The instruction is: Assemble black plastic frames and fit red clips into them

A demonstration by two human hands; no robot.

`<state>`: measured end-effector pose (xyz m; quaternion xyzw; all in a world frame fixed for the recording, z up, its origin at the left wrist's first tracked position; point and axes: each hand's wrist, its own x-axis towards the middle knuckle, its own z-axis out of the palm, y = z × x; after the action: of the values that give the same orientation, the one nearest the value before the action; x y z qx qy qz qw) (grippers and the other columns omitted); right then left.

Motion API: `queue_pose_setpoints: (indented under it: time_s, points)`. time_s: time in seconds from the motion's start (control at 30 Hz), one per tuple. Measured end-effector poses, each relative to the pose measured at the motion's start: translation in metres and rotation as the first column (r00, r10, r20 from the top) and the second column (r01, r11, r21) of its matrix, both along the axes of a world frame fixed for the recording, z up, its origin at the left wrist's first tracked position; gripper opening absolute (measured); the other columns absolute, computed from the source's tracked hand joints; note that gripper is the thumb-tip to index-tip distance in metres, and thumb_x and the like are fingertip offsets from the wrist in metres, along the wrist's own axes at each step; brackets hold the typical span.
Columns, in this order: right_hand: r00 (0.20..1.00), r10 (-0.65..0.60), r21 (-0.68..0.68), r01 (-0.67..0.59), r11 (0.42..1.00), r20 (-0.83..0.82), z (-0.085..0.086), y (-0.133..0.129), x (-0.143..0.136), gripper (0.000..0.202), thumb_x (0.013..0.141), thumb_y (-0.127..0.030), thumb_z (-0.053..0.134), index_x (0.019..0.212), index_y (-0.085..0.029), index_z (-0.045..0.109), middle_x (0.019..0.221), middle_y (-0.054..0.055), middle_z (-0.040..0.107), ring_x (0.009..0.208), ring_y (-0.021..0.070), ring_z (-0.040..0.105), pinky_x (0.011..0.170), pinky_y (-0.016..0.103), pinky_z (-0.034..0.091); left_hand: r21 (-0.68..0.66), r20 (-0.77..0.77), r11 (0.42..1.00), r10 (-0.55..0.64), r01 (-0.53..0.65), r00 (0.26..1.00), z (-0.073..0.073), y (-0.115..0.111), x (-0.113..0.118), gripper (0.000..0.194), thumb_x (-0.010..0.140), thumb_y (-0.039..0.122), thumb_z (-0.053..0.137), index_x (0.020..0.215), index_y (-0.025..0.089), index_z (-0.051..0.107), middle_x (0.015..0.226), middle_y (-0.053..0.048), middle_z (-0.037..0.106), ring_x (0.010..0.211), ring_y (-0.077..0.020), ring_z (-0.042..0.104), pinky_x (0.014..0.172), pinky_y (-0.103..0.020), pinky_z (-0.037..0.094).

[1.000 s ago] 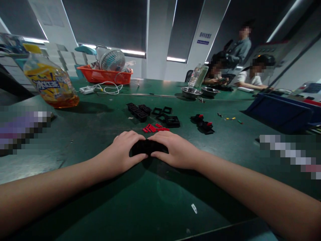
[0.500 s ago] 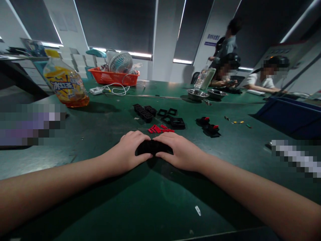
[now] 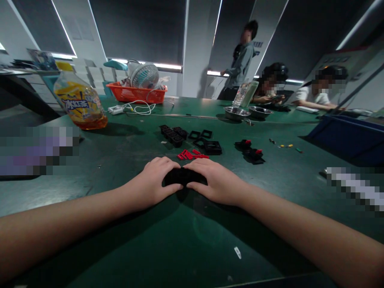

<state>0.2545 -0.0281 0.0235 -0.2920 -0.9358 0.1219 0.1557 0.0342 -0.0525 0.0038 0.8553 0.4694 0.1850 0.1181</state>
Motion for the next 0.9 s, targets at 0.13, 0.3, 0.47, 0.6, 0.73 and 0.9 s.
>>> queue_pose_setpoints:
  time_s: [0.13, 0.3, 0.47, 0.6, 0.73, 0.9]
  points:
    - [1.0, 0.003, 0.003, -0.003, 1.0, -0.004, -0.0006, -0.0002, 0.0004, 0.035, 0.088, -0.023, 0.065, 0.12, -0.009, 0.064, 0.115, 0.015, 0.069, 0.106, 0.0266, 0.062, 0.096, 0.042, 0.049, 0.003, 0.013, 1.0, -0.007, 0.007, 1.0, 0.0001, 0.0003, -0.0004, 0.034, 0.085, 0.036, 0.064, 0.112, 0.015, 0.062, 0.114, -0.012, 0.063, 0.109, -0.0312, 0.054, 0.098, -0.049, 0.042]
    - [1.0, 0.002, 0.008, -0.002, 1.0, -0.006, -0.0005, -0.0001, 0.0003, 0.034, 0.088, -0.023, 0.066, 0.119, -0.009, 0.065, 0.113, 0.015, 0.069, 0.105, 0.0269, 0.063, 0.095, 0.042, 0.049, -0.007, 0.004, 1.0, -0.005, 0.005, 1.0, 0.0024, -0.0003, 0.0003, 0.035, 0.085, 0.035, 0.064, 0.112, 0.014, 0.063, 0.112, -0.013, 0.063, 0.108, -0.0314, 0.054, 0.098, -0.05, 0.042]
    - [1.0, 0.007, 0.004, -0.007, 1.0, -0.006, 0.0001, -0.0006, 0.0007, 0.035, 0.088, -0.024, 0.066, 0.12, -0.009, 0.064, 0.115, 0.015, 0.069, 0.106, 0.0266, 0.062, 0.096, 0.042, 0.049, -0.031, 0.012, 0.999, 0.01, -0.01, 1.0, 0.0042, -0.0009, 0.0003, 0.037, 0.084, 0.037, 0.064, 0.113, 0.014, 0.063, 0.115, -0.013, 0.063, 0.111, -0.0314, 0.053, 0.1, -0.05, 0.041]
    - [1.0, 0.004, 0.002, -0.004, 1.0, -0.009, 0.0006, -0.0008, 0.0002, 0.034, 0.088, -0.023, 0.066, 0.119, -0.009, 0.065, 0.114, 0.014, 0.069, 0.106, 0.0267, 0.062, 0.096, 0.042, 0.049, -0.057, 0.019, 0.998, 0.018, -0.017, 1.0, 0.0051, -0.0006, 0.0004, 0.038, 0.083, 0.038, 0.064, 0.113, 0.014, 0.063, 0.114, -0.013, 0.063, 0.111, -0.0315, 0.054, 0.1, -0.049, 0.042]
    - [1.0, 0.011, -0.003, -0.011, 1.0, -0.01, 0.0007, -0.0012, -0.0006, 0.033, 0.088, -0.023, 0.066, 0.118, -0.009, 0.065, 0.112, 0.014, 0.069, 0.105, 0.0264, 0.062, 0.096, 0.041, 0.049, -0.057, 0.024, 0.998, 0.023, -0.022, 0.999, 0.0055, -0.0005, 0.0007, 0.038, 0.082, 0.039, 0.064, 0.112, 0.015, 0.064, 0.114, -0.013, 0.063, 0.112, -0.0315, 0.054, 0.1, -0.049, 0.041]
    - [1.0, 0.004, 0.01, -0.004, 1.0, -0.009, -0.0002, -0.0012, -0.0001, 0.035, 0.087, -0.024, 0.067, 0.119, -0.008, 0.065, 0.112, 0.015, 0.069, 0.104, 0.0268, 0.062, 0.094, 0.042, 0.049, -0.058, 0.035, 0.998, 0.023, -0.021, 0.999, 0.0045, -0.0001, -0.0002, 0.039, 0.082, 0.041, 0.064, 0.112, 0.015, 0.064, 0.114, -0.012, 0.063, 0.112, -0.0316, 0.053, 0.1, -0.048, 0.042]
